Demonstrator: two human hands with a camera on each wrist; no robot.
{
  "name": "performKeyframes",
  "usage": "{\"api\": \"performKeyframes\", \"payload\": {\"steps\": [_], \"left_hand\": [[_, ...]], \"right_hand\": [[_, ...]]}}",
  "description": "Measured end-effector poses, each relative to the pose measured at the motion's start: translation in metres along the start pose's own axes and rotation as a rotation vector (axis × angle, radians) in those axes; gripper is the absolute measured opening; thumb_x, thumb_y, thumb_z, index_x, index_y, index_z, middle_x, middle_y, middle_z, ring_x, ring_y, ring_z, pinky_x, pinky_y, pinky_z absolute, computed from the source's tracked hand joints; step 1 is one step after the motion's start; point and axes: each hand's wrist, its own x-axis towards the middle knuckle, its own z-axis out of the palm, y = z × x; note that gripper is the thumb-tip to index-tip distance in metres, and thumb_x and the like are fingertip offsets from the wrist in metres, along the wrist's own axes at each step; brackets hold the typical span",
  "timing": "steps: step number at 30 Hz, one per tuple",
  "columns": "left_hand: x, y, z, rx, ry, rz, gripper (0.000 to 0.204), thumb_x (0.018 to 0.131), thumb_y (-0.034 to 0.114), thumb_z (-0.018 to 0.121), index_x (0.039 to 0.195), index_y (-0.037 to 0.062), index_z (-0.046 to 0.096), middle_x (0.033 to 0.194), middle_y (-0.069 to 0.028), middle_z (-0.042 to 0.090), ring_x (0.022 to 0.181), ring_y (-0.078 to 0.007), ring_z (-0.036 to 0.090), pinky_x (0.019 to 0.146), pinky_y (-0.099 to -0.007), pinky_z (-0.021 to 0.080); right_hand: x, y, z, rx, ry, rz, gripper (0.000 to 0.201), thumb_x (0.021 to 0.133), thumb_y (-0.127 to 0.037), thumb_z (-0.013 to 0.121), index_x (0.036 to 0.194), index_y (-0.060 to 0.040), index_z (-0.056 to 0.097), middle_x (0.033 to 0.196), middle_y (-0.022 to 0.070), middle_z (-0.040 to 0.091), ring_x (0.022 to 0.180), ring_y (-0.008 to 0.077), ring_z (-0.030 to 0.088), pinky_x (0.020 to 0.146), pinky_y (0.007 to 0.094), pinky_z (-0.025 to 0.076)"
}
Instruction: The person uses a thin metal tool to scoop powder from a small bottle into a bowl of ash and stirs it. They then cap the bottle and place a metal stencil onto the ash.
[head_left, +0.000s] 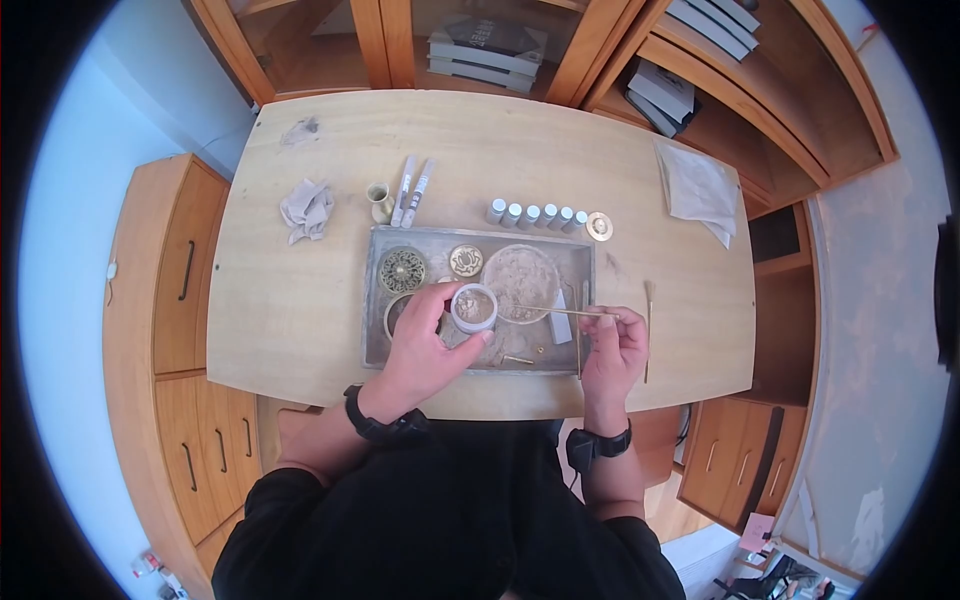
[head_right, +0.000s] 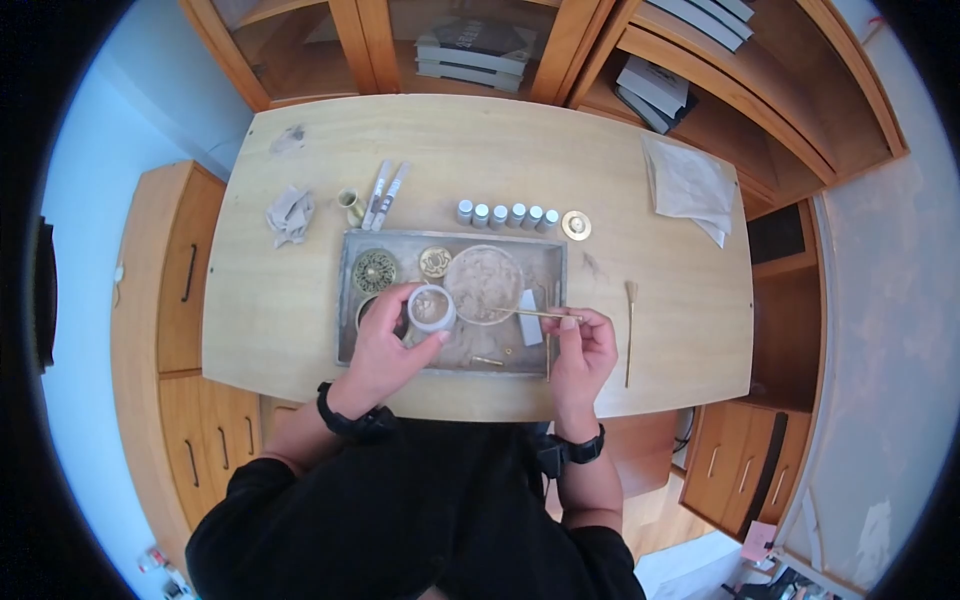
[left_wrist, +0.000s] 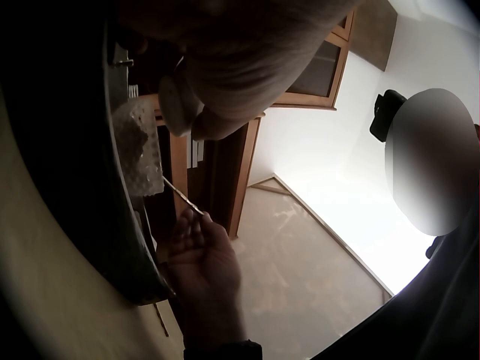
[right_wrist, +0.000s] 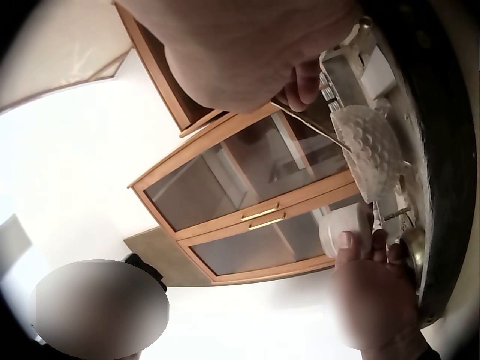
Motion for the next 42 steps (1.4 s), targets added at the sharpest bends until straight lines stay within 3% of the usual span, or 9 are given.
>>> {"api": "performKeyframes", "payload": {"steps": [2, 5, 14, 17, 21, 23, 27, 33, 42], "left_hand": [[0.0, -0.002, 0.0, 0.026, 0.014, 0.036, 0.054, 0.079, 0.011, 0.085, 0.127, 0.0034, 0.061, 0.112, -0.0095, 0.065, 0.097, -0.0195, 0.065, 0.081, -0.0325, 0.05], [-0.001, -0.006, 0.002, 0.021, 0.015, 0.046, 0.054, 0.079, 0.011, 0.085, 0.127, 0.0033, 0.061, 0.112, -0.0093, 0.065, 0.097, -0.0191, 0.064, 0.08, -0.0321, 0.05], [-0.001, -0.003, 0.004, 0.014, 0.009, 0.043, 0.057, 0.078, 0.011, 0.086, 0.128, 0.0027, 0.061, 0.114, -0.0108, 0.066, 0.097, -0.0201, 0.064, 0.081, -0.0328, 0.051], [-0.001, 0.0, 0.003, 0.002, -0.03, 0.003, 0.06, 0.079, 0.014, 0.086, 0.13, -0.0008, 0.06, 0.12, -0.0173, 0.066, 0.107, -0.0324, 0.065, 0.093, -0.0415, 0.054], [-0.001, -0.004, 0.005, -0.006, -0.023, 0.024, 0.059, 0.079, 0.013, 0.086, 0.13, -0.0003, 0.06, 0.12, -0.0166, 0.066, 0.107, -0.0298, 0.066, 0.092, -0.0395, 0.053], [-0.001, -0.004, 0.005, 0.008, -0.012, 0.042, 0.058, 0.078, 0.01, 0.086, 0.13, 0.0012, 0.061, 0.118, -0.014, 0.065, 0.104, -0.0249, 0.066, 0.088, -0.0352, 0.053], [-0.001, -0.004, 0.004, 0.011, -0.012, 0.045, 0.058, 0.078, 0.01, 0.086, 0.13, 0.001, 0.061, 0.118, -0.0142, 0.065, 0.104, -0.025, 0.066, 0.088, -0.035, 0.053], [-0.002, -0.006, 0.005, 0.01, -0.003, 0.053, 0.057, 0.078, 0.01, 0.085, 0.129, 0.0006, 0.061, 0.118, -0.0148, 0.066, 0.105, -0.026, 0.066, 0.089, -0.0361, 0.053], [-0.001, -0.002, 0.004, 0.055, -0.009, 0.055, 0.057, 0.079, 0.01, 0.085, 0.13, 0.0007, 0.061, 0.118, -0.0149, 0.066, 0.108, -0.027, 0.066, 0.092, -0.0372, 0.053]], "right_hand": [[0.001, 0.006, -0.002, 0.042, 0.024, 0.021, 0.009, 0.106, -0.004, 0.058, 0.114, -0.0007, 0.06, 0.106, 0.0151, 0.073, 0.091, 0.0186, 0.071, 0.084, 0.0327, 0.058], [0.005, 0.005, -0.001, 0.132, 0.052, 0.028, 0.008, 0.107, -0.006, 0.058, 0.114, -0.0025, 0.06, 0.106, 0.0146, 0.073, 0.091, 0.0193, 0.071, 0.083, 0.0334, 0.058], [0.006, -0.022, 0.01, 0.315, 0.043, -0.039, 0.008, 0.106, -0.004, 0.059, 0.114, -0.002, 0.058, 0.107, 0.0176, 0.073, 0.089, 0.0204, 0.071, 0.085, 0.0341, 0.058], [0.001, -0.024, 0.013, 0.317, -0.025, -0.078, 0.009, 0.106, -0.003, 0.059, 0.115, -0.0019, 0.058, 0.107, 0.0187, 0.073, 0.091, 0.0218, 0.071, 0.087, 0.0356, 0.058], [-0.008, -0.023, 0.018, 0.138, -0.106, -0.146, 0.01, 0.105, -0.001, 0.059, 0.115, -0.002, 0.057, 0.109, 0.0202, 0.072, 0.094, 0.0229, 0.071, 0.089, 0.0373, 0.058], [-0.01, -0.023, 0.021, 0.136, -0.126, -0.166, 0.012, 0.105, -0.002, 0.061, 0.116, -0.0017, 0.057, 0.11, 0.0203, 0.072, 0.091, 0.0224, 0.07, 0.087, 0.0368, 0.058], [-0.01, -0.022, 0.019, 0.167, -0.142, -0.213, 0.012, 0.105, 0.0, 0.058, 0.116, -0.0024, 0.056, 0.112, 0.0209, 0.072, 0.095, 0.0227, 0.07, 0.09, 0.0373, 0.058], [-0.004, -0.018, 0.009, 0.272, -0.055, -0.191, 0.013, 0.105, -0.002, 0.059, 0.117, -0.0025, 0.056, 0.113, 0.0207, 0.072, 0.092, 0.0228, 0.069, 0.09, 0.0376, 0.058], [0.014, -0.003, 0.0, 0.115, 0.142, -0.058, 0.012, 0.106, -0.004, 0.059, 0.117, -0.0006, 0.058, 0.116, 0.0169, 0.073, 0.096, 0.0175, 0.071, 0.091, 0.032, 0.058]]}}
